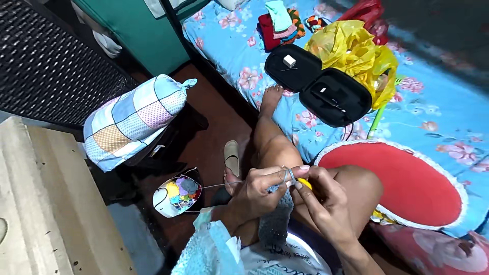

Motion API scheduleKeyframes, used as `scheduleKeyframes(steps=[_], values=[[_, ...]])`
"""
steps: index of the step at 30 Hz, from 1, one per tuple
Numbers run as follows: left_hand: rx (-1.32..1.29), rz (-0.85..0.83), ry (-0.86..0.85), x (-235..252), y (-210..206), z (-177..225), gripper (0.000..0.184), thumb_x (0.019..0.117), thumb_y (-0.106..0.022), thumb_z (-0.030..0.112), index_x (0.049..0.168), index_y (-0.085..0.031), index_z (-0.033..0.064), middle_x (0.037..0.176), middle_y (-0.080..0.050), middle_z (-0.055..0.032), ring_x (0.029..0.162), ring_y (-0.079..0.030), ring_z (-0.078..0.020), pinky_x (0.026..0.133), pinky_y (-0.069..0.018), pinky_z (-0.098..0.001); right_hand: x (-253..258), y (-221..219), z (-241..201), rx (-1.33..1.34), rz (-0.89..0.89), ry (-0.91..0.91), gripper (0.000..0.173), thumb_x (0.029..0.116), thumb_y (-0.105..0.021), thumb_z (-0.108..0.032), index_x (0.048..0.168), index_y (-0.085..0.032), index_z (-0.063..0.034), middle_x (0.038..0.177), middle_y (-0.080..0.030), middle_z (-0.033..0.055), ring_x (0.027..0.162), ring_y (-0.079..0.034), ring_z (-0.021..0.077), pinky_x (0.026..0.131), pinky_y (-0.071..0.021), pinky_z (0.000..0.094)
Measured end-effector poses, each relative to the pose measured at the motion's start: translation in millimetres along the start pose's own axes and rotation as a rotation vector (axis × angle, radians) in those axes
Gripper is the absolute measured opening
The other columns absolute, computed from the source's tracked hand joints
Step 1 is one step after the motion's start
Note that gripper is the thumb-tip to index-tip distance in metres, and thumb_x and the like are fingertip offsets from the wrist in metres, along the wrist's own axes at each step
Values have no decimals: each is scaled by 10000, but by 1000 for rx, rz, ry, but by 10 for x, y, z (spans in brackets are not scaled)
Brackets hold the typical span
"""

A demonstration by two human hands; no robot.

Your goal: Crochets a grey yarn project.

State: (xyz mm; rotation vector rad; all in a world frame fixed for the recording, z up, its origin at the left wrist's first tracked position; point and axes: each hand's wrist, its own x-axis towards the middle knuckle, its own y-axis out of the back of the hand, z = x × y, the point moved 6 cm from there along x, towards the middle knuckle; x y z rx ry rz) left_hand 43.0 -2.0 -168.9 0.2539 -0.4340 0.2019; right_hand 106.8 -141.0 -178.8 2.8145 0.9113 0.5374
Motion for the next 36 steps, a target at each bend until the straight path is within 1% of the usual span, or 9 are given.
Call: scheduleKeyframes(steps=[3,7,14,17,22,26,30,33,36], values=[[-140,14,59,5,54,-17,221,937,-633,-20,1128,-728,-76,1045,-756,-121,993,-693,-40,922,-543,-191,49,-9,73,460,-8,-180,334,913,-628,-18,1247,-636,-28,1082,-695,3,708,-596,-22,583,-498,122],[-273,16,119,-6,153,-77,154,954,-660,59,1014,-749,-52,1021,-752,-74,997,-679,-30,887,-550,-193,2,-50,162,757,20,-269,285,913,-684,-41,1197,-704,-61,1074,-719,42,589,-550,-25,501,-460,124],[-268,41,190,-51,319,-171,193,988,-647,146,979,-748,-19,1066,-755,-58,1023,-700,-67,876,-579,-229,-11,-111,102,760,-37,-232,365,952,-701,-198,1284,-650,-55,1120,-712,37,671,-588,-22,540,-477,125],[-253,41,210,-57,341,-165,196,984,-646,145,947,-740,-23,1050,-754,-51,1005,-696,-50,861,-571,-213,-23,-129,99,643,31,-218,335,885,-725,-46,1219,-700,-75,1143,-728,31,822,-689,30,681,-576,163],[-68,-172,331,-119,578,-199,307,988,-635,215,783,-701,-5,881,-705,5,838,-646,24,775,-544,-163,-21,-107,214,715,133,-293,287,849,-677,63,1117,-724,-28,1043,-744,50,586,-582,-17,490,-477,131],[-296,-252,183,-171,691,-208,431,1013,-615,349,655,-606,110,1060,-740,-7,1230,-607,-136,1089,-447,-331,-30,-131,216,772,159,-316,273,856,-679,66,1118,-708,-6,1007,-735,71,550,-552,-19,459,-450,125],[-600,27,104,-156,504,-227,364,917,-715,434,1252,-735,294,1399,-636,-29,1331,-563,-218,1102,-465,-384,-38,-152,201,823,173,-329,298,868,-659,86,1154,-684,7,1024,-733,86,549,-549,-19,461,-450,123],[-467,92,173,-107,210,-182,913,874,-787,272,1604,-256,136,1362,-625,-84,1223,-613,-193,1048,-501,-358,-52,-155,197,844,178,-336,312,873,-659,82,1174,-680,0,1040,-732,89,560,-562,-12,469,-458,122],[-407,143,312,-55,82,-91,1086,851,-715,-28,1592,78,-7,1190,-660,-125,1005,-690,-156,908,-580,-306,-69,-151,192,891,170,-341,336,874,-683,69,1203,-679,2,1067,-735,115,586,-594,4,487,-483,135]])
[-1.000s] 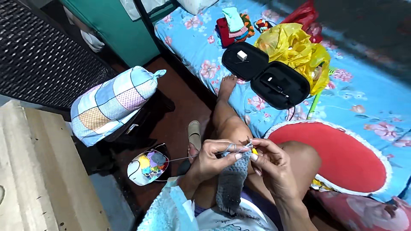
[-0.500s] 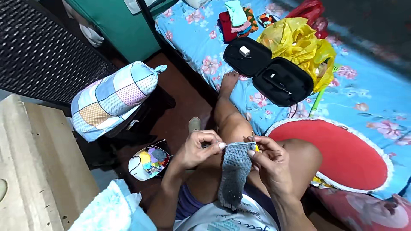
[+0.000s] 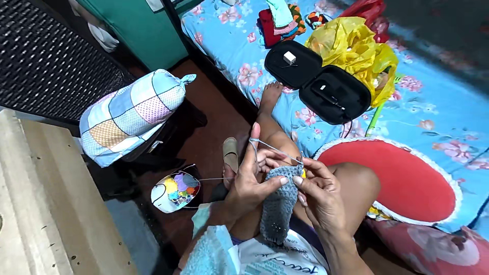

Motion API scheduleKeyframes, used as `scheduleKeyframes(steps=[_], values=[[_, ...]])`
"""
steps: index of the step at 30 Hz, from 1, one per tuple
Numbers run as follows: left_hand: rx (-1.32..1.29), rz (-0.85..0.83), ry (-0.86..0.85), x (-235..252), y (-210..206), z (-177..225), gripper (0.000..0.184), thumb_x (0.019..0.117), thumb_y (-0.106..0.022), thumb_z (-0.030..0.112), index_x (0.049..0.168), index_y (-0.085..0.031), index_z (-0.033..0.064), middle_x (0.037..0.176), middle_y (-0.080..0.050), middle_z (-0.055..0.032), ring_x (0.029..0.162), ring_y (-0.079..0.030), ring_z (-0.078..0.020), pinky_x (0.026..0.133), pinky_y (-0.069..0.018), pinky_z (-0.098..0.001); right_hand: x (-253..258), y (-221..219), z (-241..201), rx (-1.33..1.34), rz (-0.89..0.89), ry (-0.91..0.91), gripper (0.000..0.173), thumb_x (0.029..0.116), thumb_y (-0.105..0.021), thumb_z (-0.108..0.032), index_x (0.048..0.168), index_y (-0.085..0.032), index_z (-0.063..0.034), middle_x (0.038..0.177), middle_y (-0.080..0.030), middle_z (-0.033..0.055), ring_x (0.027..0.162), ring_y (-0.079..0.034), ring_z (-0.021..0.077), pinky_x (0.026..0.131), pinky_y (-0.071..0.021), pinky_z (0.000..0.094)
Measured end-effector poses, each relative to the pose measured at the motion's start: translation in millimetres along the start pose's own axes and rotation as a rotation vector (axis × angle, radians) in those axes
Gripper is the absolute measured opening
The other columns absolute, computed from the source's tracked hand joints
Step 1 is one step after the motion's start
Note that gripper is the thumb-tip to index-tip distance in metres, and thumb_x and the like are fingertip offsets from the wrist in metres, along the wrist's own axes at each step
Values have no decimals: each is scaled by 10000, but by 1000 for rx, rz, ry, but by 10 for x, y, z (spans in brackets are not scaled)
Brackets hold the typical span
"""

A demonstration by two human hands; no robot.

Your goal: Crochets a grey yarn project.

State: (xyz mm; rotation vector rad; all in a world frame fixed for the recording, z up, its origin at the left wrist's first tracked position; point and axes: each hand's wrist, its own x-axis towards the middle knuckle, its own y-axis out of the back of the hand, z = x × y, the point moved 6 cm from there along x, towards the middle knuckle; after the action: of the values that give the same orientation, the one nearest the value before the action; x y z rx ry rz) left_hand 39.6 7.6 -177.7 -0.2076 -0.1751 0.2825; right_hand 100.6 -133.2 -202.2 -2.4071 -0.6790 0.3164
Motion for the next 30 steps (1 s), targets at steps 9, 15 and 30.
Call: scheduleKeyframes(steps=[9,15,30], values=[[-62,167,72,30,-25,23,1005,854,-642,-98,1588,43,-50,934,-730,-78,874,-717,-123,841,-590,-277,50,122,-258,-573,-199,182,306,913,-675,-63,1203,-765,-110,1051,-685,-6,948,-634,32,839,-544,159],[-7,213,58,34,-50,61,961,834,-638,-121,1587,-44,-67,918,-726,-57,815,-702,-85,762,-580,-219,25,49,-545,-1225,-343,550,366,966,-535,-103,1237,-752,-219,872,-587,61,731,-546,46,633,-442,164],[267,279,-149,-127,-131,153,805,832,-638,-79,1495,-203,-219,898,-707,-66,792,-670,-49,752,-568,-205,-262,-213,-460,-1560,-148,762,355,919,-547,-98,1181,-782,-149,831,-609,117,622,-560,185,491,-413,288]])
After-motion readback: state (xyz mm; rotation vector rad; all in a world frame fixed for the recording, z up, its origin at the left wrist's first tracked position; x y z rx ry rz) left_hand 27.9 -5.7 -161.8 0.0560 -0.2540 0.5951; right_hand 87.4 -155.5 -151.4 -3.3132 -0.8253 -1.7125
